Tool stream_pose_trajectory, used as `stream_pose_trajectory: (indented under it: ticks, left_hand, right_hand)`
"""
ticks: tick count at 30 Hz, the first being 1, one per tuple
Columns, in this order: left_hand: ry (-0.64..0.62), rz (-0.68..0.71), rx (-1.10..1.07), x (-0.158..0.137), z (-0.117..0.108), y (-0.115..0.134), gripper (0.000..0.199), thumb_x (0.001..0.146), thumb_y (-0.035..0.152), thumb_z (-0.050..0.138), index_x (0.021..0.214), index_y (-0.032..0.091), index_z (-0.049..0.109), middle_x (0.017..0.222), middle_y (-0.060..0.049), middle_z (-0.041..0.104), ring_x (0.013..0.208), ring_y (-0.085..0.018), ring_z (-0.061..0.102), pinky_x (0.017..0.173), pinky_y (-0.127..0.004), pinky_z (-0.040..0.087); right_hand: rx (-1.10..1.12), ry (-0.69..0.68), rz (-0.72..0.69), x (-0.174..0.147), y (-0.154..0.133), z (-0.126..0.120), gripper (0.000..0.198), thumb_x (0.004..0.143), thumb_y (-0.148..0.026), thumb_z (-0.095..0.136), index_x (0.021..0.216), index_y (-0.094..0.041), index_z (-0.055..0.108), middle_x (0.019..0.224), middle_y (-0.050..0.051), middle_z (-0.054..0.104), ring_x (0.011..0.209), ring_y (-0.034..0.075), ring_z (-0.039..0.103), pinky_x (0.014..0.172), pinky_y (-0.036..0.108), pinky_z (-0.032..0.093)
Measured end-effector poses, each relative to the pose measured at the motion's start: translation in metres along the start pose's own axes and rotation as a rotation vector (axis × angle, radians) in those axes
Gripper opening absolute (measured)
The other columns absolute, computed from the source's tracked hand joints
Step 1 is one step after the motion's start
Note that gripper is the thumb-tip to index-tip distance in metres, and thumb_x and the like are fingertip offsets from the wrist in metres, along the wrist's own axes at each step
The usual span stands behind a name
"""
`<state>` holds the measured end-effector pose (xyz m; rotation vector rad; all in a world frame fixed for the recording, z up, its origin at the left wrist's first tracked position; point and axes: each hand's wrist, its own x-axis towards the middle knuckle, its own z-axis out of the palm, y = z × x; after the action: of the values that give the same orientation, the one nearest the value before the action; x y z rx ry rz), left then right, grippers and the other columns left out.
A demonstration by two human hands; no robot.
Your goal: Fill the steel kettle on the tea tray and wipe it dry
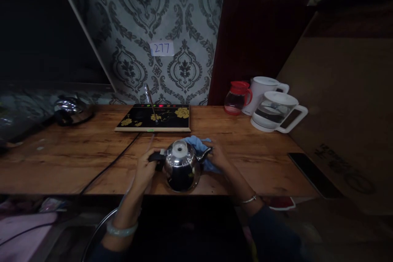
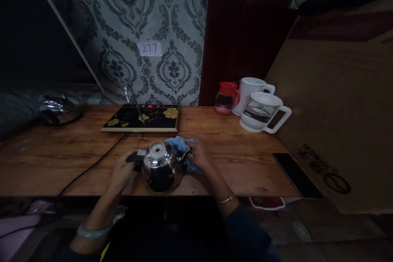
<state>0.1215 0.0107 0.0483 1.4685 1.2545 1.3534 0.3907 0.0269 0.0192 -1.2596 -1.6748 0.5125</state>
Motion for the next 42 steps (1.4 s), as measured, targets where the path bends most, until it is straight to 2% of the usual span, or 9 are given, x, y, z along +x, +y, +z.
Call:
stream_pose_trajectory:
  ticks: [7,12,16,20,25,27,33,38,42]
  left_hand:
    - [0.077,-0.055,-0.094,-0.003,0.007,-0.005,0.021,0.060,0.019,0.052,0.076,0.017,0.067,0.070,0.001,0.066,0.067,-0.014,0.060,0.061,-0.021,0.046]
    - [0.098,-0.064,-0.091,-0.004,0.010,-0.009,0.026,0.060,0.018,0.051,0.079,0.017,0.068,0.073,0.000,0.067,0.071,-0.015,0.061,0.063,-0.021,0.046]
    - [0.142,-0.019,-0.036,-0.005,0.011,-0.012,0.029,0.061,0.017,0.049,0.081,0.017,0.069,0.078,-0.001,0.069,0.078,-0.017,0.063,0.069,-0.024,0.048]
    - [0.156,0.022,0.018,-0.014,0.017,-0.008,0.030,0.065,0.018,0.049,0.087,0.018,0.069,0.085,-0.002,0.070,0.084,-0.019,0.064,0.077,-0.028,0.050]
    - [0.181,0.119,0.140,-0.031,0.031,0.008,0.041,0.067,0.012,0.047,0.102,0.019,0.066,0.101,-0.005,0.066,0.100,-0.021,0.060,0.093,-0.034,0.047]
    - [0.182,0.135,0.174,-0.036,0.036,0.011,0.045,0.067,0.010,0.048,0.107,0.020,0.064,0.103,-0.005,0.063,0.102,-0.021,0.059,0.095,-0.035,0.046]
    - [0.169,0.129,0.165,-0.045,0.044,0.010,0.046,0.071,0.011,0.047,0.113,0.022,0.061,0.108,-0.005,0.059,0.107,-0.021,0.056,0.099,-0.037,0.044]
    - [0.073,0.126,0.025,-0.058,0.050,0.006,0.045,0.077,0.027,0.056,0.123,0.023,0.057,0.122,-0.008,0.058,0.117,-0.024,0.053,0.103,-0.040,0.042]
    - [-0.060,0.080,-0.013,-0.063,0.038,0.016,0.048,0.075,0.036,0.063,0.121,0.024,0.060,0.123,-0.008,0.060,0.116,-0.025,0.054,0.101,-0.039,0.044]
  right_hand:
    - [0.190,0.365,0.309,-0.070,-0.006,-0.030,0.032,0.072,-0.032,0.054,0.095,-0.017,0.071,0.089,0.006,0.073,0.084,0.024,0.066,0.077,0.037,0.053]
    - [0.136,0.473,0.217,-0.119,-0.040,-0.032,0.028,0.076,-0.030,0.056,0.098,-0.019,0.070,0.094,0.005,0.072,0.088,0.025,0.066,0.081,0.040,0.053]
    - [0.039,0.359,0.001,-0.100,-0.075,-0.017,0.042,0.076,-0.022,0.057,0.117,-0.026,0.064,0.115,0.006,0.068,0.108,0.027,0.061,0.093,0.043,0.049]
    - [-0.054,0.286,-0.067,-0.051,-0.084,0.002,0.052,0.078,-0.017,0.053,0.129,-0.026,0.056,0.133,0.008,0.055,0.123,0.026,0.051,0.104,0.046,0.041]
    - [0.005,0.251,0.011,-0.013,-0.063,0.006,0.047,0.075,-0.014,0.049,0.118,-0.025,0.065,0.114,0.008,0.063,0.107,0.027,0.056,0.098,0.046,0.044]
    - [-0.002,0.257,0.022,-0.016,-0.058,0.006,0.048,0.074,-0.013,0.049,0.117,-0.025,0.065,0.111,0.007,0.062,0.104,0.027,0.055,0.095,0.046,0.045]
    - [-0.179,0.313,-0.124,-0.062,-0.076,0.020,0.057,0.074,-0.016,0.055,0.129,-0.030,0.056,0.132,0.008,0.043,0.121,0.032,0.043,0.104,0.056,0.034]
    - [-0.269,0.139,-0.206,-0.090,-0.102,0.037,0.062,0.071,-0.015,0.063,0.128,-0.037,0.056,0.131,0.007,0.043,0.114,0.033,0.045,0.098,0.056,0.037]
    - [-0.112,0.035,-0.186,-0.103,-0.108,0.039,0.061,0.069,-0.016,0.063,0.127,-0.034,0.057,0.130,0.007,0.045,0.116,0.031,0.047,0.098,0.051,0.041]
